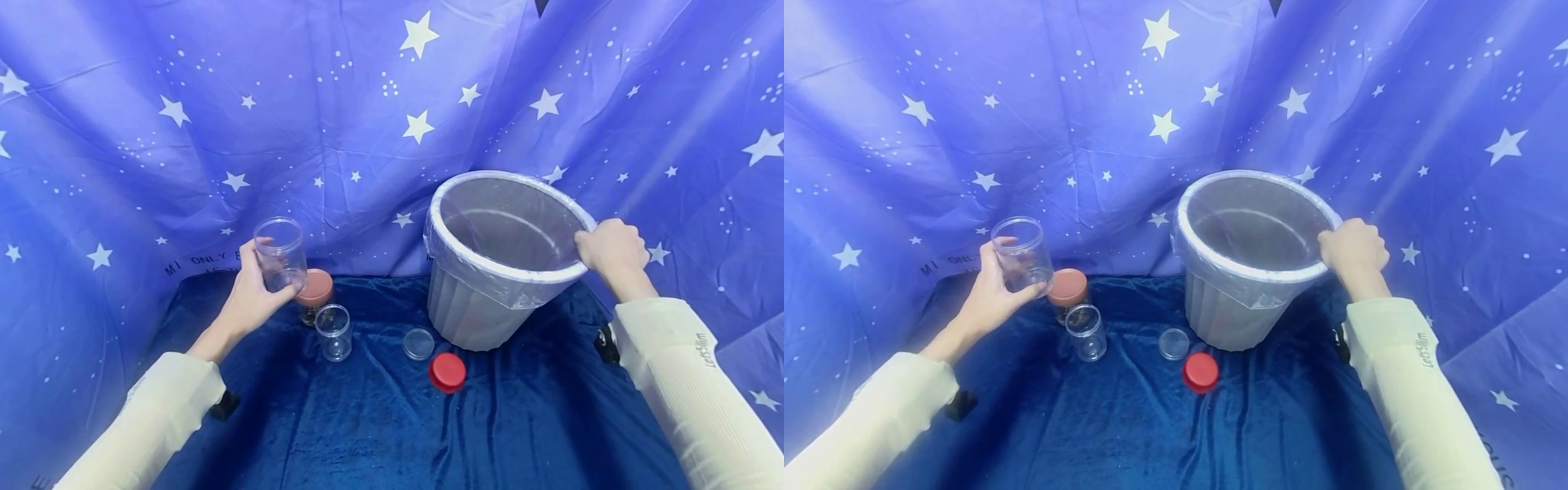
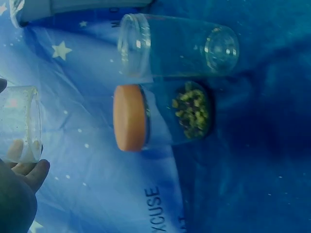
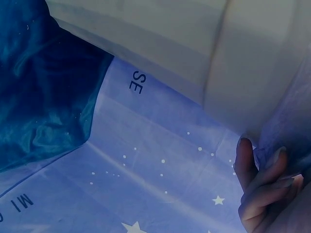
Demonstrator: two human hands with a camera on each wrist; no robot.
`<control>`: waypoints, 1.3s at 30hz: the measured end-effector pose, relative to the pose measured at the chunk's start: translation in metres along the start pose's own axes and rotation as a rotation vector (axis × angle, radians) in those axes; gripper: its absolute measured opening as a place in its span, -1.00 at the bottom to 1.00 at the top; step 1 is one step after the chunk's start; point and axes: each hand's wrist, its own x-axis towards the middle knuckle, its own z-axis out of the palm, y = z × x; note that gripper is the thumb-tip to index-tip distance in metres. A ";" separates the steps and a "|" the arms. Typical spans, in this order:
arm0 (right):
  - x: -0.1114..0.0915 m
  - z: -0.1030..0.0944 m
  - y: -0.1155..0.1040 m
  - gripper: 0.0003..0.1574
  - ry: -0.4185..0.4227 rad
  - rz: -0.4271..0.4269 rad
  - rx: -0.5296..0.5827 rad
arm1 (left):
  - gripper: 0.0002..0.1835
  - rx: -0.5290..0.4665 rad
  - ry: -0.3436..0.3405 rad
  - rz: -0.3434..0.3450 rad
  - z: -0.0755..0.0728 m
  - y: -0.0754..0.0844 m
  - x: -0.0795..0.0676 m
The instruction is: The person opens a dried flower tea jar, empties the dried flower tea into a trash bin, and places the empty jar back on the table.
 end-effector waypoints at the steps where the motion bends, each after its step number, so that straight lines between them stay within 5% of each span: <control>1: 0.000 0.000 0.000 -0.17 0.002 -0.001 0.000 | -0.09 0.002 0.003 0.000 0.000 -0.003 -0.001; 14: 0.002 0.001 0.001 -0.16 0.011 0.004 -0.002 | -0.05 0.057 0.112 -0.113 -0.007 -0.036 -0.004; 39: 0.000 0.001 -0.002 -0.13 0.005 0.019 -0.010 | -0.06 0.069 0.181 -0.263 0.022 -0.095 -0.036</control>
